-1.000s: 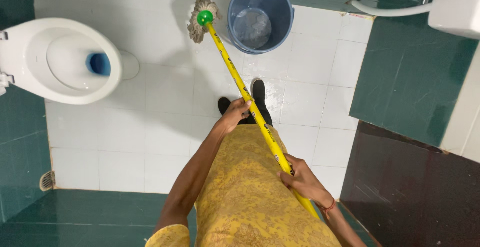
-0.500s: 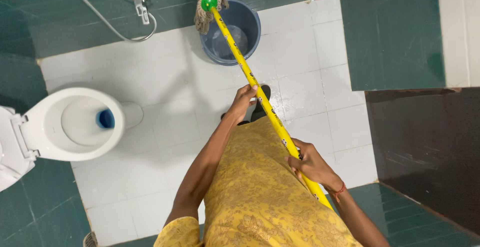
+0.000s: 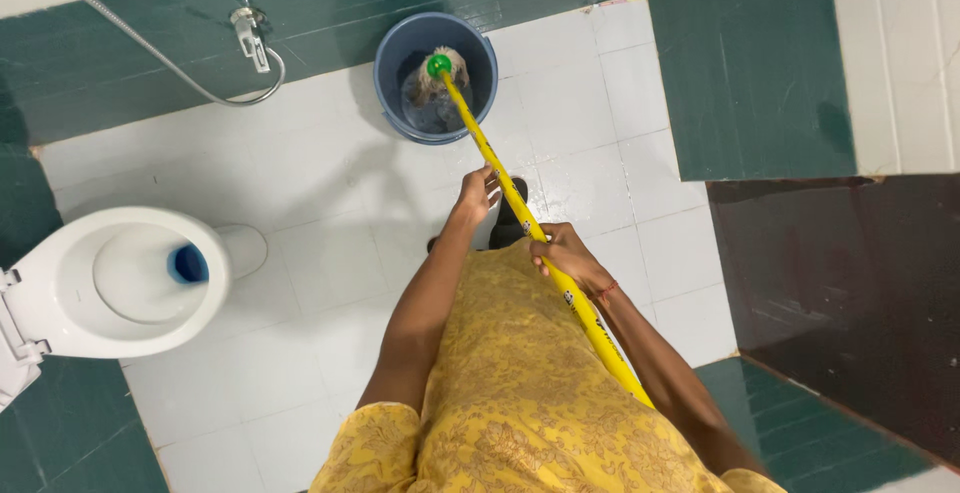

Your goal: The person mops the bathroom floor using a mop with a yellow handle, repeatedly moving the mop head across the tiles around the toilet and near a bucket.

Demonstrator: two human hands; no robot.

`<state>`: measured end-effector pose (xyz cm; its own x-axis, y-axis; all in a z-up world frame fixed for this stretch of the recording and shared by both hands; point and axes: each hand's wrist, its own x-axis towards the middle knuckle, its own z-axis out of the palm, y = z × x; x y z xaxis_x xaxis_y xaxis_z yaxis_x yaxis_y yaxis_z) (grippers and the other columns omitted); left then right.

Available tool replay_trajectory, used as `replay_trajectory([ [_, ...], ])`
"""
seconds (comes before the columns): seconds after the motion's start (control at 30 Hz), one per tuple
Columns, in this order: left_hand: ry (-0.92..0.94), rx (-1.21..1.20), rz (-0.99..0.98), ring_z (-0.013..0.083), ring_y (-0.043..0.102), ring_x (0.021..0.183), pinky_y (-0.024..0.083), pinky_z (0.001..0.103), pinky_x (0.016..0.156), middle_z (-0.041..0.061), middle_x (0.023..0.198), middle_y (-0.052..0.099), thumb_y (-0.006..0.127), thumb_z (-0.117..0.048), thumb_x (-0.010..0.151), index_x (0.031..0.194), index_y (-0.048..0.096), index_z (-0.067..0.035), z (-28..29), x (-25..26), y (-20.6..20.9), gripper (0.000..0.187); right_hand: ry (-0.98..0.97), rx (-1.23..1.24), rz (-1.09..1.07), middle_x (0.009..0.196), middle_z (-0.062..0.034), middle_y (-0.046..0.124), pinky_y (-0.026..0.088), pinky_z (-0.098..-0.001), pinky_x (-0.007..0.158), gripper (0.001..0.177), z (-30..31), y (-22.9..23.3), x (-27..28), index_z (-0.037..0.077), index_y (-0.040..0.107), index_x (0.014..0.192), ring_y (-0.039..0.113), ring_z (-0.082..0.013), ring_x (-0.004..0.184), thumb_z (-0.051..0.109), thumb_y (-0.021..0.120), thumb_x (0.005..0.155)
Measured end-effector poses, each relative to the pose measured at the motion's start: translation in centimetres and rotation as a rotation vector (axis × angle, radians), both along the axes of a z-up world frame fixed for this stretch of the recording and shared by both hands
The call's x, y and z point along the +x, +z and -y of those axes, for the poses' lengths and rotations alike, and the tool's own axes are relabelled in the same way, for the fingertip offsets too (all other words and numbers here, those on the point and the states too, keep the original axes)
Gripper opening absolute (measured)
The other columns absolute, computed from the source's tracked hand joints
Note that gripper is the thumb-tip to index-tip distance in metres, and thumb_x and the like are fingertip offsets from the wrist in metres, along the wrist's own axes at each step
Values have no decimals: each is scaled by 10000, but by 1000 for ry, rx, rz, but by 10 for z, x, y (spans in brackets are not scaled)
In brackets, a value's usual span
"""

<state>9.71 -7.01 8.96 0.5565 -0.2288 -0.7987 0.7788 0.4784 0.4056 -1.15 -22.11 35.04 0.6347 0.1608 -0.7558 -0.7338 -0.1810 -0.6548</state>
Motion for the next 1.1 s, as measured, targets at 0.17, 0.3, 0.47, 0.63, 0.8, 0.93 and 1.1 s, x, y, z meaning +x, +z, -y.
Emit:
replay_trajectory([
  [0.17, -37, 171, 28, 167, 637, 1209, 369, 481, 1046, 43, 1290, 706, 442, -403, 1044, 1298, 616, -112, -27, -14, -6, 424, -20, -9, -116, 649, -29, 578, 393, -222, 413, 272, 9, -70, 45, -62, 647, 1122, 497, -79, 463, 62, 645, 880],
  [0.3, 12, 253, -64, 167, 654, 1211, 362, 467, 1052, 70, 1332, 713, 412, -386, 1050, 1359, 567, -110, -60, -21, -4, 443, -129, 79, -296, 662, 9, 538, 355, -225, 392, 195, 31, -115, 96, -20, 642, 1031, 477, -63, 481, 113, 631, 889],
  [0.47, 134, 339, -179, 173, 661, 1163, 404, 441, 1033, 57, 1253, 731, 416, -351, 1038, 1347, 604, -102, -70, -16, 9, 440, -21, 64, -332, 671, 17, 532, 357, -222, 403, 205, 49, -181, 161, 12, 645, 1014, 469, -55, 491, 173, 696, 897],
  [0.63, 195, 368, -193, 172, 673, 1144, 413, 420, 1026, 66, 1243, 737, 434, -325, 1036, 1338, 607, -106, -46, -5, 27, 411, 172, -33, -235, 672, -33, 593, 416, -250, 419, 204, 62, -245, 204, -17, 623, 950, 504, -91, 487, 160, 713, 906],
  [0.8, 238, 361, -208, 165, 679, 1129, 421, 402, 1001, 68, 1233, 739, 436, -322, 1039, 1336, 603, -108, -16, 4, 45, 403, 539, -421, -88, 671, -125, 651, 492, -324, 445, 180, 68, -261, 201, -65, 606, 930, 608, -180, 496, 98, 628, 856],
  [0.93, 205, 328, -216, 150, 677, 1085, 382, 368, 833, 45, 1207, 748, 429, -305, 1032, 1337, 602, -101, 2, 4, 29, 406, 536, -439, -213, 674, -129, 662, 522, -309, 448, 277, 83, -255, 211, -106, 639, 988, 635, -193, 501, 120, 647, 827],
  [1.1, 141, 325, -181, 137, 700, 1002, 459, 315, 776, 46, 1164, 763, 438, -307, 1048, 1314, 626, -92, 14, 18, -3, 390, 568, -897, -302, 988, -98, 731, 509, -507, 907, 345, 103, -249, 218, 98, 683, 1182, 731, -252, 905, 256, 642, 878],
])
